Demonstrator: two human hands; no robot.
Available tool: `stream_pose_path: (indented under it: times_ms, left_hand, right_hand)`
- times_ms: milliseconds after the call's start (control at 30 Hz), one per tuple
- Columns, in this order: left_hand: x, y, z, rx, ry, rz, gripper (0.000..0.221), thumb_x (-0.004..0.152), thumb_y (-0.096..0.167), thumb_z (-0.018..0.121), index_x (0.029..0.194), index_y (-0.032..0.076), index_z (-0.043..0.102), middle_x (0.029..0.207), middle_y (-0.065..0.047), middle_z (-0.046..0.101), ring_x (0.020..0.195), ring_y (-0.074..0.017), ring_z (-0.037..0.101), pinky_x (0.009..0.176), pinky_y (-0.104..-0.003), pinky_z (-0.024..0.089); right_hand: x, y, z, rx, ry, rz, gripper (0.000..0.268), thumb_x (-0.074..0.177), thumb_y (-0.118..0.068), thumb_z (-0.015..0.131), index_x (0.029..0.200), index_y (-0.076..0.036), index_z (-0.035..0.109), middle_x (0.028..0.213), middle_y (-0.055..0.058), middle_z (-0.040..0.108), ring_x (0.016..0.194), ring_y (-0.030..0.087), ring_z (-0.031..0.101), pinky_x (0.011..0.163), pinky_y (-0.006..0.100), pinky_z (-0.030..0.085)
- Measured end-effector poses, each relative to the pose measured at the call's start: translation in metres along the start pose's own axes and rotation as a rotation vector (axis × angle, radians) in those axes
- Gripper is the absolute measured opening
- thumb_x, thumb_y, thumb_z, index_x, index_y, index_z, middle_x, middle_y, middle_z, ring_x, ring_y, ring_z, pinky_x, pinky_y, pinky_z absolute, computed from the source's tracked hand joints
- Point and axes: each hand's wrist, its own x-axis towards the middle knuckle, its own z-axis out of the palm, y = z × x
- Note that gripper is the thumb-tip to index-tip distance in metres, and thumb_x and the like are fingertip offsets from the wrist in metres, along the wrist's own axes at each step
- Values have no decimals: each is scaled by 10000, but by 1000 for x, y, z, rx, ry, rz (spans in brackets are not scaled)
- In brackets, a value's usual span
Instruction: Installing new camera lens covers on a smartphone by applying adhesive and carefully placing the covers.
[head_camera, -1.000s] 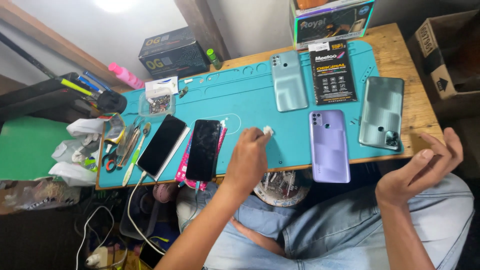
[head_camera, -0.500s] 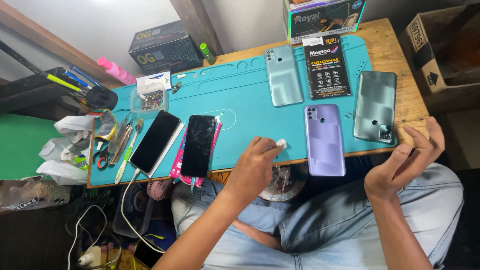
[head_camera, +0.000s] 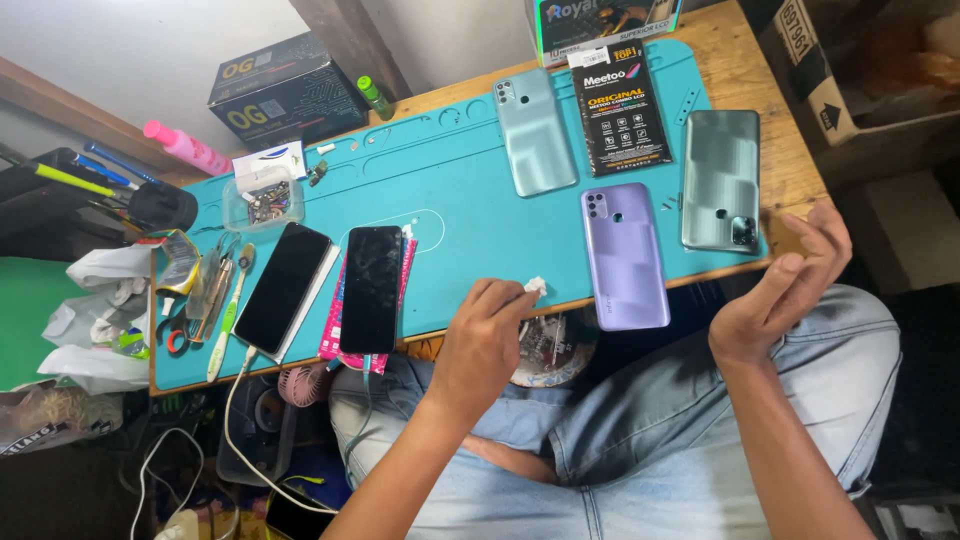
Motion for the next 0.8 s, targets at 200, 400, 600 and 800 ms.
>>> stream_pose_path:
  times_ms: [200, 400, 600, 800]
  left_hand:
    - [-8, 7, -8, -48, 76, -26, 292, 1024, -160, 542, 1214, -35, 723, 1074, -154, 670, 957, -330, 600, 827, -425, 550]
    - [-1, 2, 7, 38, 48, -44, 316, 1009, -175, 547, 1268, -107, 714, 1073, -180, 643, 976, -342, 571, 818, -440, 559]
    - [-29, 22, 6, 31, 191, -62, 289, 1077, -92, 532, 1299, -32, 707, 1117, -199, 654, 962, -364, 615, 871, -456, 562]
    - [-36, 30, 4, 22, 127, -100, 273, 1031, -154, 566, 1243, -57, 709, 1086, -178, 660, 961, -348, 621, 838, -443, 579]
  right_hand:
    - [2, -2, 1, -6, -2, -17, 384, 1220, -195, 334, 1264, 101, 574, 1438, 219, 478, 1462, 369, 444, 1289, 588, 372]
    - [0, -2, 0, -2, 3, -29, 382, 1226, -202, 341, 1245, 107, 563, 1418, 224, 485, 1441, 371, 457, 1270, 592, 380]
    - [3, -6, -2, -15, -20, -42, 438, 1234, -188, 315, 1230, 163, 577, 1413, 280, 493, 1423, 407, 466, 1270, 593, 372]
    - [0, -5, 1, -17, -34, -30, 484, 1248, -205, 319, 1242, 195, 591, 1424, 285, 479, 1452, 421, 456, 1263, 588, 387]
